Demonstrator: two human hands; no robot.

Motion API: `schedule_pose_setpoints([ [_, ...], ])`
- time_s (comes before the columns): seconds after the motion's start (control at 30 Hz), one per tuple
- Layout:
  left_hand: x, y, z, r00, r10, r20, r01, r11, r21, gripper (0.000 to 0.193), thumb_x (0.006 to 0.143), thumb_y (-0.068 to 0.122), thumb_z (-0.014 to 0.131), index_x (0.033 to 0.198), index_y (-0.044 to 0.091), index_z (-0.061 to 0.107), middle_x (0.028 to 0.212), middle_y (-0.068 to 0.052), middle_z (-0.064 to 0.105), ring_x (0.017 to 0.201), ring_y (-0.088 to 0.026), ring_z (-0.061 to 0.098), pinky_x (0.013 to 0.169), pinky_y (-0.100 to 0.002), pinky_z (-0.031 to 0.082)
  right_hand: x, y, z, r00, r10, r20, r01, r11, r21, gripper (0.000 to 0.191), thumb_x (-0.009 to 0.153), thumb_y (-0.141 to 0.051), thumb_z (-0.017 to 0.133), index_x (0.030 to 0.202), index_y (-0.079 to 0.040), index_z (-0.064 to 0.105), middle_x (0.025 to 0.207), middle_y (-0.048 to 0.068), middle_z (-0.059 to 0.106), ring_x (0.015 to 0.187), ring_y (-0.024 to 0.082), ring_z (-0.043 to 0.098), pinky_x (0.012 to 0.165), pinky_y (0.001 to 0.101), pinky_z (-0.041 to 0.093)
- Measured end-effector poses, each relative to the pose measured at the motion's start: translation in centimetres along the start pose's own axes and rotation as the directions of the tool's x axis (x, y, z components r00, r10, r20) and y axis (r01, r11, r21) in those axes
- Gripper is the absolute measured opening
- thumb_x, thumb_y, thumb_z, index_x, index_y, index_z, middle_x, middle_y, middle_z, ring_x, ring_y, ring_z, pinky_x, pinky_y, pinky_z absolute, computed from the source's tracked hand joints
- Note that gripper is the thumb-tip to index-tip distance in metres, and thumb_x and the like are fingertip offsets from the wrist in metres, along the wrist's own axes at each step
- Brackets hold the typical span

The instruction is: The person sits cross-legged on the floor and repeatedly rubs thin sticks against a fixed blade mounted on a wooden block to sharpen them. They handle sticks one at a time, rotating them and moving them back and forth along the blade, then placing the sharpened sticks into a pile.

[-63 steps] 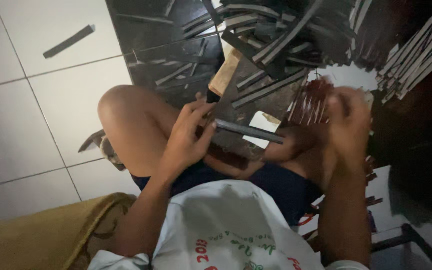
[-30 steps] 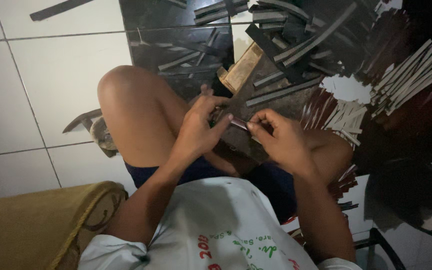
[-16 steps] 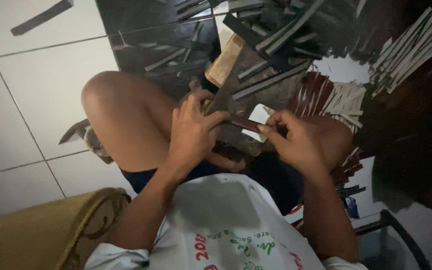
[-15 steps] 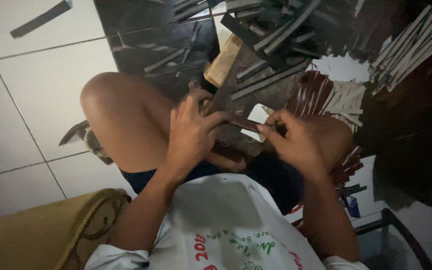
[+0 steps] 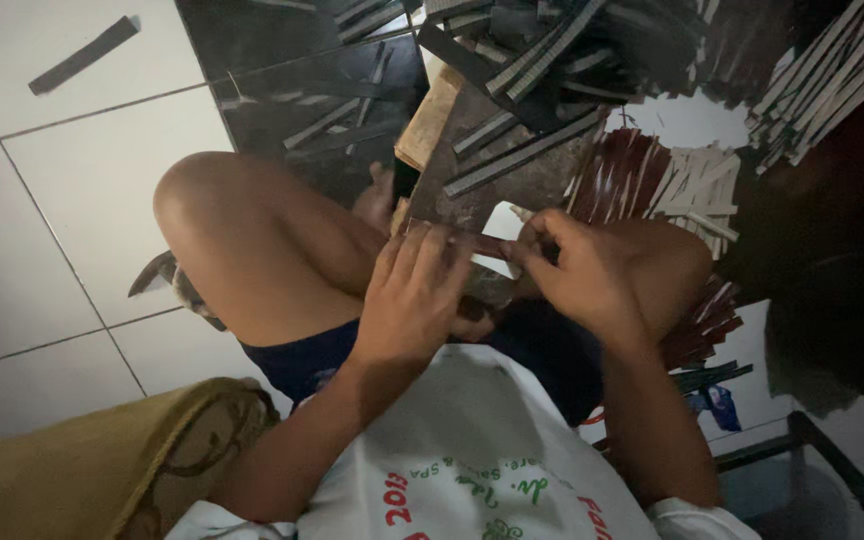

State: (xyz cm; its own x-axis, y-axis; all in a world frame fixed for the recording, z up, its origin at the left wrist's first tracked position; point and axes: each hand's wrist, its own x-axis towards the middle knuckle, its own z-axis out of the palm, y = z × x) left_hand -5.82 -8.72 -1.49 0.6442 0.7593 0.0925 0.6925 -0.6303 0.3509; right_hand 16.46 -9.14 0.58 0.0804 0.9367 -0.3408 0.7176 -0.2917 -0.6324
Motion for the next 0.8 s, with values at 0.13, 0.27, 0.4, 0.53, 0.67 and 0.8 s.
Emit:
schedule_pose_setpoints([
  [0.13, 0.1, 1.4, -0.3, 0.997, -0.024, -0.073, 0.021, 0.999, -0.046, 0.058, 0.090, 0.039, 0.070, 0.141, 0.012, 0.062, 0.140, -0.020, 0.049, 0.136, -0.037, 0.048, 0.113, -0.056, 0.039, -0.4, 0.5, 0.0, 0.990, 0.136, 0.024, -0.136, 0.990, 0.038, 0.026, 0.092, -0.026, 0.079, 0.093, -0.003, 0.067, 0.075, 0.010, 0.071, 0.062, 0.014, 0.065, 0.056, 0.0316, 0.051],
  [0.27, 0.3, 1.8, -0.3, 0.996, -0.063, -0.066, 0.061, 0.998, -0.032, 0.067, 0.083, 0.057, 0.070, 0.134, 0.013, 0.061, 0.135, -0.017, 0.054, 0.130, -0.037, 0.050, 0.104, -0.061, 0.037, -1.0, 1.9, -1.1, 0.999, 0.030, 0.023, -0.034, 0.983, 0.179, 0.021, 0.092, -0.021, 0.075, 0.099, -0.003, 0.067, 0.083, 0.005, 0.073, 0.067, 0.009, 0.065, 0.057, 0.0296, 0.053],
  [0.4, 0.2, 2.0, 0.3, 0.999, 0.021, 0.032, -0.026, 0.988, 0.153, 0.059, 0.093, 0.038, 0.066, 0.146, 0.013, 0.059, 0.146, -0.008, 0.056, 0.140, -0.029, 0.051, 0.114, -0.051, 0.040, -1.8, 3.7, -1.7, 0.982, 0.127, 0.142, -0.172, 0.910, 0.377, 0.018, 0.095, -0.017, 0.070, 0.108, -0.005, 0.067, 0.085, 0.003, 0.069, 0.063, 0.010, 0.057, 0.052, 0.0313, 0.046],
  [0.53, 0.3, 2.6, 0.9, 0.999, 0.037, -0.021, -0.035, 0.997, 0.071, 0.053, 0.100, 0.042, 0.060, 0.147, 0.017, 0.058, 0.139, -0.012, 0.056, 0.135, -0.031, 0.052, 0.109, -0.055, 0.041, -2.1, 5.3, -1.2, 0.942, 0.255, 0.218, -0.325, 0.854, 0.407, 0.018, 0.101, -0.013, 0.069, 0.116, -0.003, 0.066, 0.085, 0.006, 0.066, 0.061, 0.017, 0.053, 0.051, 0.0362, 0.042],
  [0.67, 0.3, 3.1, 0.9, 0.999, 0.049, -0.013, -0.046, 0.986, 0.161, 0.052, 0.097, 0.032, 0.060, 0.148, 0.025, 0.059, 0.138, -0.010, 0.058, 0.132, -0.029, 0.054, 0.107, -0.055, 0.042, -2.0, 6.5, -0.6, 0.995, -0.093, 0.038, 0.072, 0.922, 0.380, 0.014, 0.099, -0.011, 0.068, 0.109, -0.002, 0.064, 0.098, 0.004, 0.069, 0.090, 0.011, 0.065, 0.077, 0.0273, 0.055],
  [0.8, 0.5, 3.3, 1.0, 0.999, 0.048, -0.018, -0.042, 0.971, 0.237, 0.053, 0.097, 0.044, 0.065, 0.147, 0.028, 0.058, 0.133, -0.007, 0.060, 0.130, -0.027, 0.056, 0.106, -0.056, 0.041, -1.8, 7.3, -0.1, 0.994, -0.099, 0.038, 0.069, 0.875, 0.479, 0.014, 0.100, -0.010, 0.067, 0.109, 0.000, 0.062, 0.100, 0.006, 0.068, 0.093, 0.012, 0.063, 0.080, 0.0274, 0.053],
])
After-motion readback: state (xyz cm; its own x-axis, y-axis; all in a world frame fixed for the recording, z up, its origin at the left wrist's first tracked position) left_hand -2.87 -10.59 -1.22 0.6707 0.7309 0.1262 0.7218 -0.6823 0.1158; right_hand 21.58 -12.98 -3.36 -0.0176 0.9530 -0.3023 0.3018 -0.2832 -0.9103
